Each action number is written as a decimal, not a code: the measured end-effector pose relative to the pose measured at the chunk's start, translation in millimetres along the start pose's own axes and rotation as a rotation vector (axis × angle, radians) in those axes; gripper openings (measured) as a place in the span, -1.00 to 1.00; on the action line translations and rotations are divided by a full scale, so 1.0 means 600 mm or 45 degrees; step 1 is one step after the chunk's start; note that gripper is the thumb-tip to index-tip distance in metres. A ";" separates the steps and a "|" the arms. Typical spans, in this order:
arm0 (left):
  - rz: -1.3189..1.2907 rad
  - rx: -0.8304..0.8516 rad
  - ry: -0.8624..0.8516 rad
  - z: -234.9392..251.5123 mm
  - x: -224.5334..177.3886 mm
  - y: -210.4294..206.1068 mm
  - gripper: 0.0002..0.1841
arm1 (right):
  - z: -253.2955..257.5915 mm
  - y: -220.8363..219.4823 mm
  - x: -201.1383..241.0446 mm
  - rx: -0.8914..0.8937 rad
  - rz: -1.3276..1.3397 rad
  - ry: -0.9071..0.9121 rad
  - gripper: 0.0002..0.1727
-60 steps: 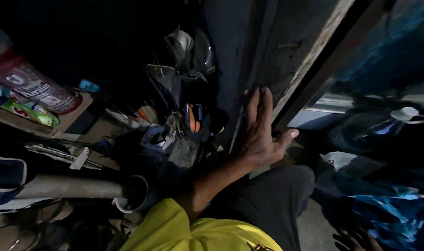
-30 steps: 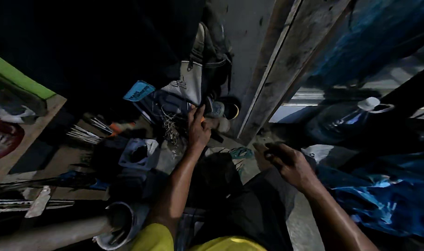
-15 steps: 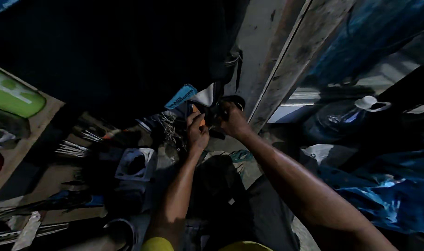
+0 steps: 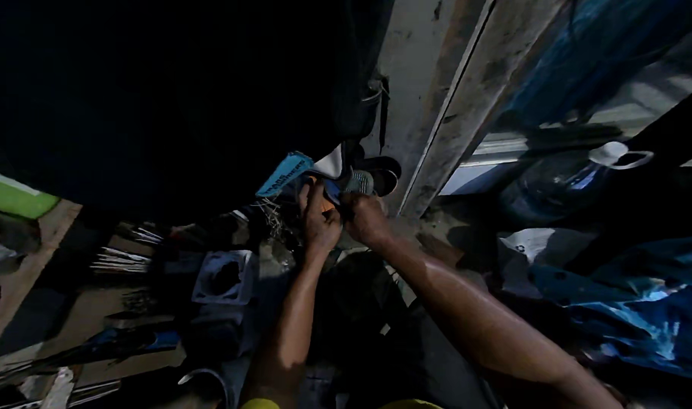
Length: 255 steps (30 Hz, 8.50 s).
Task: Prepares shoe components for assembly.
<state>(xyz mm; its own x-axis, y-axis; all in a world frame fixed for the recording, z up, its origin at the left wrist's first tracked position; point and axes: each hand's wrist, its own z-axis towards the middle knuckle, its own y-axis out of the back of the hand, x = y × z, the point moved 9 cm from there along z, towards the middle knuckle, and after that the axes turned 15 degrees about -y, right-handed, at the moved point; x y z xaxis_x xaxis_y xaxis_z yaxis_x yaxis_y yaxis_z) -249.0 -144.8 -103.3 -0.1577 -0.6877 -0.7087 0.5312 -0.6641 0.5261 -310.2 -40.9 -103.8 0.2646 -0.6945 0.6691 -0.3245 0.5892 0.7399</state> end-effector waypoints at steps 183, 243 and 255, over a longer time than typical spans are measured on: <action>0.400 0.114 0.445 -0.019 0.105 0.028 -0.48 | -0.293 0.307 -0.073 -0.284 -0.027 -0.034 -0.51; -0.582 0.161 0.308 -0.083 -0.037 0.085 -0.40 | -0.342 0.111 -0.371 0.125 1.031 -0.769 -0.66; -0.339 0.792 -0.138 -0.314 -0.199 -0.129 -0.42 | -0.324 -0.009 -0.249 0.492 1.726 -0.758 -0.52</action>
<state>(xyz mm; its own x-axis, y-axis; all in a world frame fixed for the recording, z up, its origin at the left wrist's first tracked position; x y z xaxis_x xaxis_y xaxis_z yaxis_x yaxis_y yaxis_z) -114.5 44.0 -148.2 -0.3165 -0.4818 -0.8171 -0.1089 -0.8373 0.5359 -171.6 140.1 -194.3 -0.7775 0.1462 0.6117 -0.2483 0.8222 -0.5121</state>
